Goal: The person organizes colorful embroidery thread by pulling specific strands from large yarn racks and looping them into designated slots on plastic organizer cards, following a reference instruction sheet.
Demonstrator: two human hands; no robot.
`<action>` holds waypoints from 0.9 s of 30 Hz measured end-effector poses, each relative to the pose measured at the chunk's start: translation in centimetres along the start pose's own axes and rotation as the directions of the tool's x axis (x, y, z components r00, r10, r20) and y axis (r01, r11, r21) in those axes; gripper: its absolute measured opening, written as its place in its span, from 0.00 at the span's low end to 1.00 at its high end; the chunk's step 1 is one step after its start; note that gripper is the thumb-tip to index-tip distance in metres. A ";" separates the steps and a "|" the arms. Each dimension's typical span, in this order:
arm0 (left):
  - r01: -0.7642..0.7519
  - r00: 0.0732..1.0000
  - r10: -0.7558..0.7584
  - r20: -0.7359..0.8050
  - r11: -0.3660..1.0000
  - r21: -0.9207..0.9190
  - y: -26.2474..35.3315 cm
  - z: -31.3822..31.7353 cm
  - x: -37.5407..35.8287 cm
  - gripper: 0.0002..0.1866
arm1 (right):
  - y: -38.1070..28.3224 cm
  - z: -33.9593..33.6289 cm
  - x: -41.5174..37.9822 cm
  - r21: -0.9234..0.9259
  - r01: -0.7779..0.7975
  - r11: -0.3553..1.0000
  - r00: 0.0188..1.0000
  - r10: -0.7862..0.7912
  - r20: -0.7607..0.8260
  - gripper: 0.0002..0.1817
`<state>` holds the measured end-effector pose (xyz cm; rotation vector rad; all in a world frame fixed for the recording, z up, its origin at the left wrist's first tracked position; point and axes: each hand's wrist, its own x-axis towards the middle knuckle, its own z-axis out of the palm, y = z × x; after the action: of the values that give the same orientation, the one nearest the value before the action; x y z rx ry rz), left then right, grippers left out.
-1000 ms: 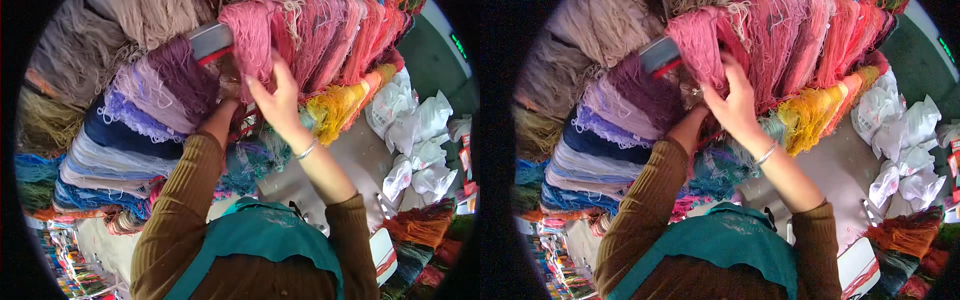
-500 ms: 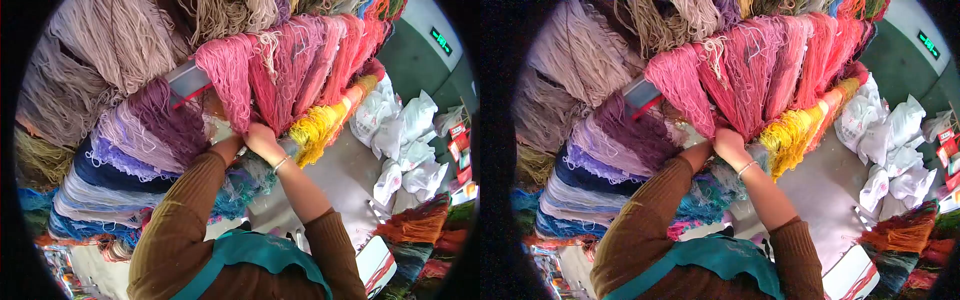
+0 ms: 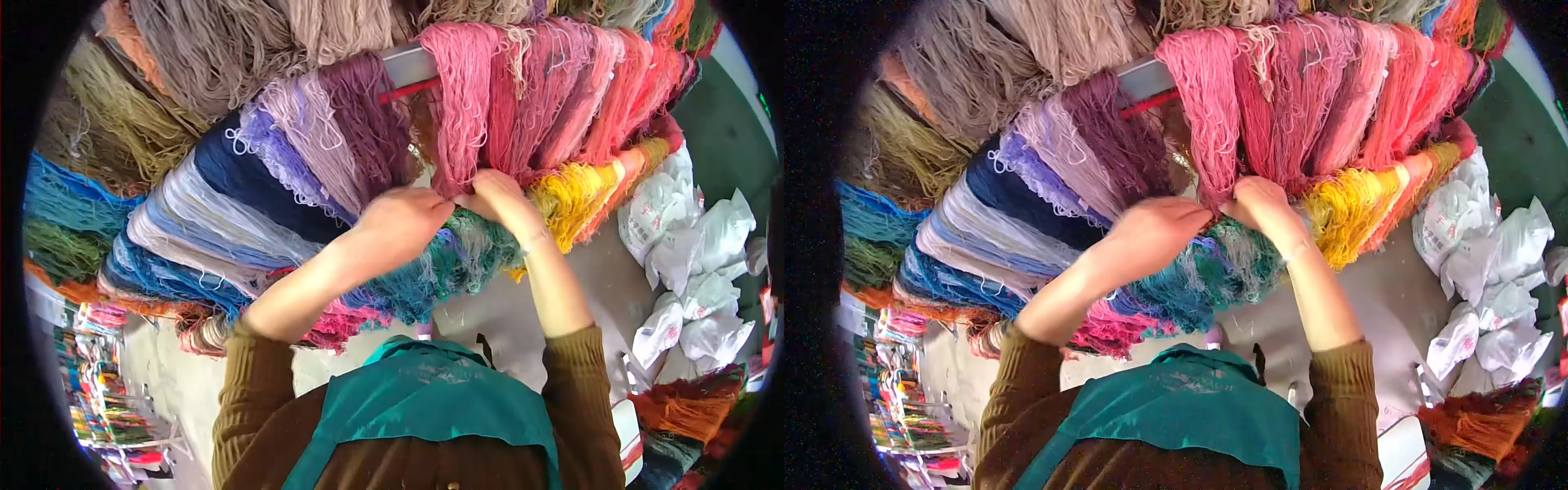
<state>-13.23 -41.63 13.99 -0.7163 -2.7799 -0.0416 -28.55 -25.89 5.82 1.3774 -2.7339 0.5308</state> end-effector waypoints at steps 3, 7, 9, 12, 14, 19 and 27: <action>0.116 0.914 0.014 -0.406 0.949 0.294 0.3 -9.6 -2.9 0.16 | -5.0 -5.8 -2.4 -0.057 -0.156 0.986 0.985 0.159 0.065 0.19; 0.391 0.827 -0.030 -0.562 0.749 0.535 -3.4 -13.8 -2.5 0.19 | -4.7 0.1 0.1 0.329 0.179 0.927 0.948 -0.252 0.196 0.19; 0.432 0.837 -0.076 -0.542 0.701 0.567 -4.4 -12.5 -0.9 0.20 | -0.7 6.2 3.0 0.380 0.215 0.900 0.944 -0.291 0.155 0.19; 0.457 0.848 -0.123 -0.516 0.663 0.594 -3.7 -11.8 1.3 0.20 | 4.1 5.7 3.9 0.050 -0.054 0.997 0.996 0.050 0.080 0.19; 0.417 0.852 -0.071 -0.519 0.690 0.591 -4.1 -11.6 2.4 0.19 | 2.7 4.0 2.8 0.023 -0.122 0.992 0.975 0.116 0.188 0.17; 0.393 0.851 -0.042 -0.523 0.712 0.582 -3.8 -11.0 4.3 0.18 | -6.5 -4.5 -1.7 0.048 0.025 0.999 0.983 -0.016 -0.185 0.12; 0.362 0.855 0.001 -0.519 0.717 0.596 -4.4 -11.5 2.7 0.17 | -8.7 -7.2 3.4 0.604 0.277 0.747 0.601 0.355 -0.716 0.11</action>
<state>-14.70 -45.29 25.94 -0.1758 -2.1089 0.6425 -24.61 -31.05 15.71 0.7454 -1.8153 1.7749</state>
